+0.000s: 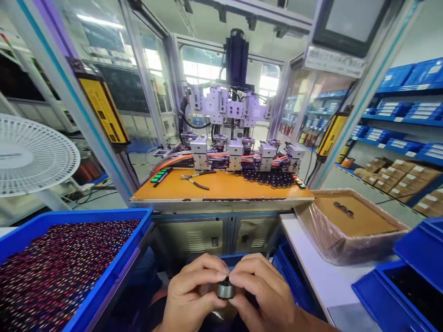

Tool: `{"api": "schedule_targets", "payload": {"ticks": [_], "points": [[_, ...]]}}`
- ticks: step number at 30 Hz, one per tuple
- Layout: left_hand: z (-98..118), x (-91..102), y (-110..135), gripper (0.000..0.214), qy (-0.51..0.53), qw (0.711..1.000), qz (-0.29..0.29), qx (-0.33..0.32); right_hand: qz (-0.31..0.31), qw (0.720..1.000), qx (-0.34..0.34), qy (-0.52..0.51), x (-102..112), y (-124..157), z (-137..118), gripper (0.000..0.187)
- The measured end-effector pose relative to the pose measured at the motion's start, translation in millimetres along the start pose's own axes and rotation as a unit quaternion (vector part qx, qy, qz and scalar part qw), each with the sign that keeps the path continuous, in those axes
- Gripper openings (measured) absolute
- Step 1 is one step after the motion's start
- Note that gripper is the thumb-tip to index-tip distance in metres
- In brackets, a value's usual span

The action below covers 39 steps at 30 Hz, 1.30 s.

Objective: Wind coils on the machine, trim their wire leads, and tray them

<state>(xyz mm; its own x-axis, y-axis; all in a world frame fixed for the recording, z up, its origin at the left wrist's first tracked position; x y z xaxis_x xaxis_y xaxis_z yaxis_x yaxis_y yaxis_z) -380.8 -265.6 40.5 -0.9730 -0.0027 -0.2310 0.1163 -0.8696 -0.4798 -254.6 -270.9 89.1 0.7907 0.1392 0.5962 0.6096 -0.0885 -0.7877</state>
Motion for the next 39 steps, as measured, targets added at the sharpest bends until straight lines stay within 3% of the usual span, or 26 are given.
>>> {"api": "schedule_targets", "payload": {"ticks": [2, 6, 11, 14, 19, 23, 26, 29, 31, 35, 39], "points": [[-28.6, 12.5, -3.0, 0.026, 0.119, 0.990, 0.017, 0.076, 0.006, 1.000, 0.000, -0.014, -13.5, -6.6, 14.5, 0.021], [-85.0, 31.7, -9.2, 0.029, 0.290, 0.930, 0.073, 0.212, 0.030, 0.999, -0.007, -0.035, -41.0, -19.3, 51.3, 0.018], [-132.4, 53.6, -31.0, 0.037, 0.373, 0.870, 0.075, 0.313, 0.075, 0.991, -0.008, -0.109, -73.1, -35.9, 110.6, 0.016], [-147.9, 80.2, -53.4, 0.028, 0.371, 0.866, 0.101, 0.320, 0.067, 0.987, 0.004, -0.143, -90.0, -52.2, 146.5, 0.019], [-135.0, 106.6, -103.8, 0.026, 0.331, 0.886, 0.132, 0.297, 0.049, 0.981, -0.031, -0.185, -94.3, -97.4, 192.3, 0.019], [-111.0, 105.0, -136.0, 0.028, 0.284, 0.874, 0.180, 0.351, 0.064, 0.982, -0.075, -0.163, -70.7, -128.2, 209.6, 0.018], [-89.1, 109.7, -149.9, 0.033, 0.181, 0.881, 0.209, 0.385, 0.036, 0.994, -0.101, -0.035, -47.0, -125.9, 226.6, 0.016], [-73.1, 124.3, -147.1, 0.043, 0.082, 0.875, 0.230, 0.417, 0.018, 0.988, -0.100, 0.113, -15.4, -105.3, 246.5, 0.026], [-66.4, 136.7, -138.3, 0.043, 0.030, 0.865, 0.239, 0.440, -0.004, 0.985, -0.097, 0.143, -1.7, -90.2, 259.3, 0.031], [-61.8, 151.9, -120.3, 0.047, -0.026, 0.834, 0.242, 0.496, -0.074, 0.983, -0.067, 0.152, 4.5, -73.1, 272.4, 0.029], [-59.4, 144.4, -112.5, 0.050, -0.037, 0.812, 0.234, 0.534, -0.103, 0.976, -0.097, 0.166, 4.0, -66.5, 285.8, 0.031]]}}
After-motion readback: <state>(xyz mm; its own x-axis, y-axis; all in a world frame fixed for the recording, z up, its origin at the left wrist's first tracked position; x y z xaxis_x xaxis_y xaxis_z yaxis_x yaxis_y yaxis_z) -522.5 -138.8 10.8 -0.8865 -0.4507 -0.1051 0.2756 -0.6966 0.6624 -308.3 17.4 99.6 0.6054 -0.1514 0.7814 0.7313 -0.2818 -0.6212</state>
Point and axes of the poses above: each hand's wrist, its own y-axis away from the middle knuckle, its own x-axis out of the back of the hand, z = x × y, the point moved 10 cm from there along -y, towards the middle knuckle, and after that the axes turned 11 degrees about x, right-handed, at the moved point
